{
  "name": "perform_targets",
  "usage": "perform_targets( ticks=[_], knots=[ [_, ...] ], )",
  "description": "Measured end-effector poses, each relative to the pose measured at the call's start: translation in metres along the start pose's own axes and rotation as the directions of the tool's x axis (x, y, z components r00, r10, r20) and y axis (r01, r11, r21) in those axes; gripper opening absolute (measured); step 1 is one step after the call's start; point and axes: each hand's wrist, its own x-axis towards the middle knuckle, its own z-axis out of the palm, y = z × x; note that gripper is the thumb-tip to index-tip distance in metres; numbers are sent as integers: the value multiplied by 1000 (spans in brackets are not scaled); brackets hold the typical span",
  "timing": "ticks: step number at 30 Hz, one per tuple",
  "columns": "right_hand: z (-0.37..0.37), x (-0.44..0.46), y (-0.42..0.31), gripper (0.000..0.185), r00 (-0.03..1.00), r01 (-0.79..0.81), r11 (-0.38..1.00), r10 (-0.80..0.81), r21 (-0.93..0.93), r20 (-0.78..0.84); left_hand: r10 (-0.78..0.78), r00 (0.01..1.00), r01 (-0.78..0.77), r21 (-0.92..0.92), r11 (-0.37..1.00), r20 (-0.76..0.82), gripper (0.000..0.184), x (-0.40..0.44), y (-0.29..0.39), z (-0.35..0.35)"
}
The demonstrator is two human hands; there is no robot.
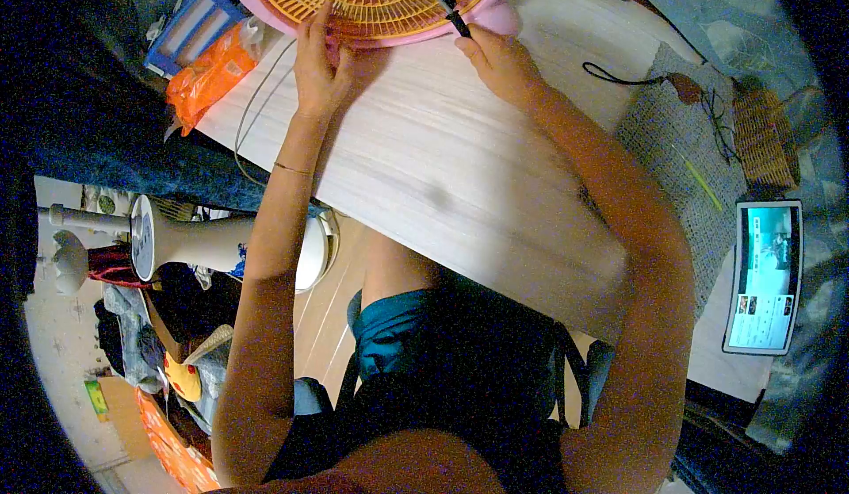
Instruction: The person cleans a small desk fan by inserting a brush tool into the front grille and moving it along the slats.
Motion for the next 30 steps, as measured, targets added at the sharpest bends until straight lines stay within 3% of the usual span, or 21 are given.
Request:
perform_targets(
  ticks=[1, 4, 6, 10, 13, 16, 19, 22, 25, 30],
  knots=[
    [0, 0, 0, 24, 1000, -3, 1000, 3, -5, 1, 13, 1000, -12, 37, 999, -15, 56, 0, 0, 0],
    [2, 0, 0, 26, 978, 8, 1000, -3, 26, -209, 84, 994, -73, 146, 986, -66, 53, 0, -1, 0],
    [-1, 2, 4, 26, 964, -117, 983, 147, 143, -222, 172, 979, -145, 221, 964, -106, 49, 1, -3, 1],
    [-4, 4, 12, 28, 946, -228, 941, 274, 249, -173, 85, 992, -76, 91, 993, -97, 50, 0, -1, 2],
    [2, 1, 10, 27, 986, -74, 995, 83, 67, -142, 46, 992, -44, 16, 999, -114, 52, 2, 1, 2],
    [0, 0, 5, 28, 995, -88, 996, 89, -29, 39, 2, 999, -3, -12, 1000, -48, 53, 1, 3, -1],
    [2, 0, 5, 27, 999, -51, 999, 51, -5, -4, -4, 1000, 5, 45, 999, -10, 52, 0, 0, 0],
    [3, 1, 4, 29, 980, 0, 1000, 2, 14, -197, 88, 994, -76, 184, 980, -58, 50, -1, 0, -1],
    [-5, 3, 0, 29, 932, -207, 954, 259, 215, -253, 200, 975, -165, 285, 944, -101, 50, 2, 2, -2],
    [-1, 4, 10, 31, 959, -173, 974, 201, 148, -201, 144, 980, -129, 110, 986, -141, 58, 4, -3, 1]
  ],
)
